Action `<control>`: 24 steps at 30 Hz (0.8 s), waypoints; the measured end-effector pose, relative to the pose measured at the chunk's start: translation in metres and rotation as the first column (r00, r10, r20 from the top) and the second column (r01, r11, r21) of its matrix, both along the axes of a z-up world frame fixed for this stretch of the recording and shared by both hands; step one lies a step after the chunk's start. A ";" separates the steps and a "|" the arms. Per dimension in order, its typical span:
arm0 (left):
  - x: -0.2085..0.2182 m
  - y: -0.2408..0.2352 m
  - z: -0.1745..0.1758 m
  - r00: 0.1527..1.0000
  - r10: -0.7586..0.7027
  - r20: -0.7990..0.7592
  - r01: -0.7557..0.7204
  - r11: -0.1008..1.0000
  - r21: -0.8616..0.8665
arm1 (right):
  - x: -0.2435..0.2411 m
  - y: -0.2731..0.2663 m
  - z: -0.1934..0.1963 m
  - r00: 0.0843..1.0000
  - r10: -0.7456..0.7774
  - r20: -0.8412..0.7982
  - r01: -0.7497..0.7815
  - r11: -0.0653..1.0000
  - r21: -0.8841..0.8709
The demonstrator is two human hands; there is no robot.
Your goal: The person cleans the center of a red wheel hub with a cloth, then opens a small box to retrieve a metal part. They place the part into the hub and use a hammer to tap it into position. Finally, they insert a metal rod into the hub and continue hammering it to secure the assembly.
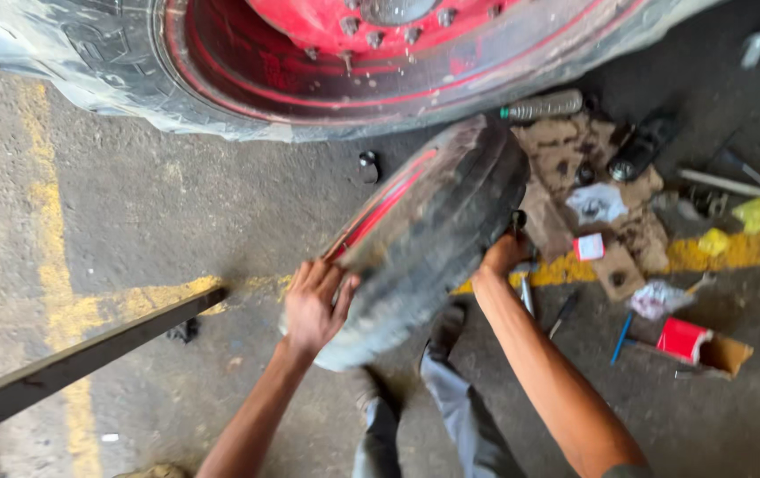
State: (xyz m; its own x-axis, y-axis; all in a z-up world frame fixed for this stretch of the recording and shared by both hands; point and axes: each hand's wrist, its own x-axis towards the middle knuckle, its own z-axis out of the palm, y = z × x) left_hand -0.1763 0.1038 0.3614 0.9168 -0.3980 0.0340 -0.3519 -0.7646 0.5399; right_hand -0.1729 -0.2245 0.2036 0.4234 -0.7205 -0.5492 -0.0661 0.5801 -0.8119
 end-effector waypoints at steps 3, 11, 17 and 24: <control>-0.005 -0.018 -0.018 0.993 0.067 -0.100 -0.099 0.931 -0.353 | -0.038 0.022 0.010 0.994 0.089 -0.058 -0.095 0.989 -0.113; -0.105 -0.010 -0.040 0.933 0.202 -0.298 -0.347 0.725 -0.595 | -0.042 0.086 0.043 0.867 0.442 -0.229 -0.498 0.778 -0.383; -0.123 -0.017 -0.064 0.760 0.472 -0.446 -0.639 0.421 -0.643 | 0.033 0.148 0.070 0.750 0.595 -0.289 -0.632 0.517 -0.577; -0.130 -0.048 -0.076 0.474 0.679 -0.561 -0.831 0.135 -0.539 | 0.085 0.201 0.100 0.556 0.680 -0.478 -0.606 -0.061 -0.793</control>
State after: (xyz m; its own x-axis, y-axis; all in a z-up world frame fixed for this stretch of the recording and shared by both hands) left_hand -0.3060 0.0553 0.2850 0.7556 0.5929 -0.2784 0.3121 0.0479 0.9488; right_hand -0.0877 -0.0234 0.3039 0.9844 -0.0693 0.1617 0.0734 -0.6739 -0.7352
